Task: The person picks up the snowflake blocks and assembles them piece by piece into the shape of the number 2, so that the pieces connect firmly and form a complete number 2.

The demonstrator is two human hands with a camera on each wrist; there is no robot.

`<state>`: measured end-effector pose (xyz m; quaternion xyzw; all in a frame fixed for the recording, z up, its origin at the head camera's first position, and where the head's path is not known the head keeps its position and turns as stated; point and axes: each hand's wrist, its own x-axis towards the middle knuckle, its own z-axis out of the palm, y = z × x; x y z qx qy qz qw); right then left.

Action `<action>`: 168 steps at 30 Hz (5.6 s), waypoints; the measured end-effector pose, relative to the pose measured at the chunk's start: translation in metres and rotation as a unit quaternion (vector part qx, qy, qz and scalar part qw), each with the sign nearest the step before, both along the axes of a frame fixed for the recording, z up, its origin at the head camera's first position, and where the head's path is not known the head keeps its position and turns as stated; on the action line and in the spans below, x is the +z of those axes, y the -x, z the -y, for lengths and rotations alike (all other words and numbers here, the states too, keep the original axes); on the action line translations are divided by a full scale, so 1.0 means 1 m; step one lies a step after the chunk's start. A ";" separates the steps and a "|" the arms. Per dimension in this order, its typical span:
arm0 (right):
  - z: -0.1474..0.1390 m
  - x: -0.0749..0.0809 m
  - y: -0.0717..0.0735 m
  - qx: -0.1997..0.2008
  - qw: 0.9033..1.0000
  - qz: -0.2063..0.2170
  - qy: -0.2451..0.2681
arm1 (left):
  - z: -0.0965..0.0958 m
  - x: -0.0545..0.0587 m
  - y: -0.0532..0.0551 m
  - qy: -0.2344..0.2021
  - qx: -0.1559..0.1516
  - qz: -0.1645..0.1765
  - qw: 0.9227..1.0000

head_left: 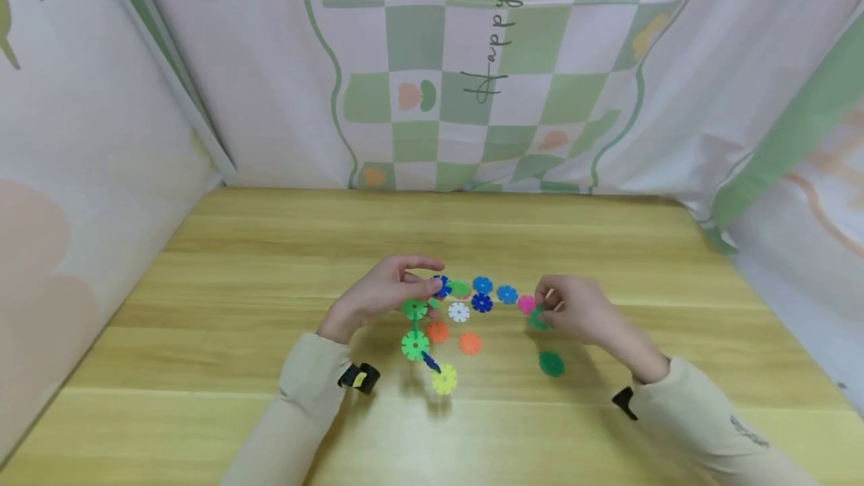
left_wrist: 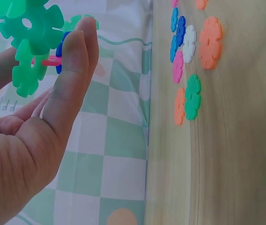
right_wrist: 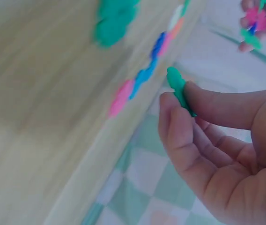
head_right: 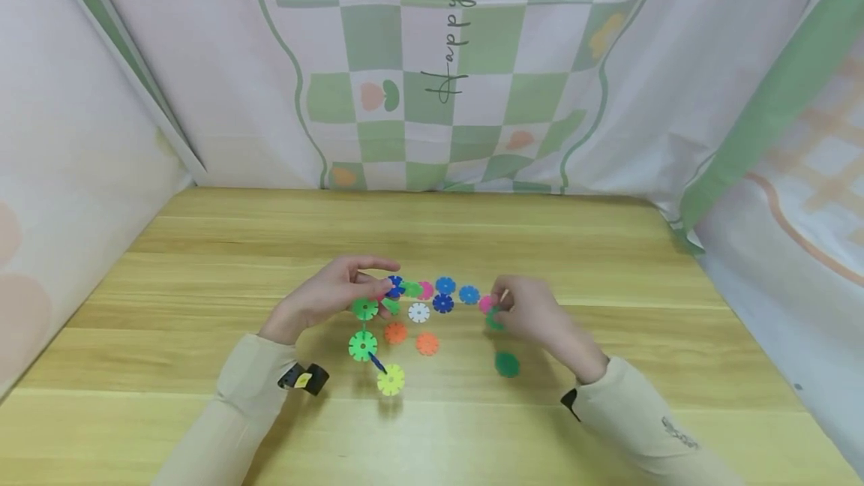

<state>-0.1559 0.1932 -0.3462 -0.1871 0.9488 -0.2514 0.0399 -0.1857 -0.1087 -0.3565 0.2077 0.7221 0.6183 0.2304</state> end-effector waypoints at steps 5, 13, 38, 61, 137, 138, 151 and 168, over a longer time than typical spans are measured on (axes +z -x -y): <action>0.021 0.006 -0.001 0.009 0.998 -0.038 0.043 | 0.001 0.000 0.000 -0.001 0.002 0.000 1.000; 0.041 0.004 0.003 -0.011 0.989 -0.078 0.125 | -0.001 0.000 0.000 0.004 -0.003 -0.013 1.000; 0.056 0.001 0.014 -0.033 0.945 0.120 0.303 | -0.002 -0.002 0.002 -0.020 0.005 0.018 1.000; 0.059 -0.008 0.014 -0.021 0.928 0.151 0.339 | -0.016 -0.011 -0.001 -0.016 -0.007 0.013 1.000; 0.008 -0.014 0.005 -0.011 0.976 0.144 0.165 | -0.011 0.000 -0.001 -0.056 -0.017 0.069 0.996; 0.006 -0.015 0.005 -0.011 0.974 0.152 0.167 | -0.010 0.000 -0.001 -0.057 -0.017 0.069 0.996; -0.021 -0.022 -0.002 0.029 0.974 0.211 0.079 | -0.006 0.001 -0.001 -0.055 -0.022 0.068 0.996; -0.023 -0.025 -0.013 0.040 0.986 0.161 0.030 | -0.010 0.001 -0.002 -0.060 -0.037 0.059 0.996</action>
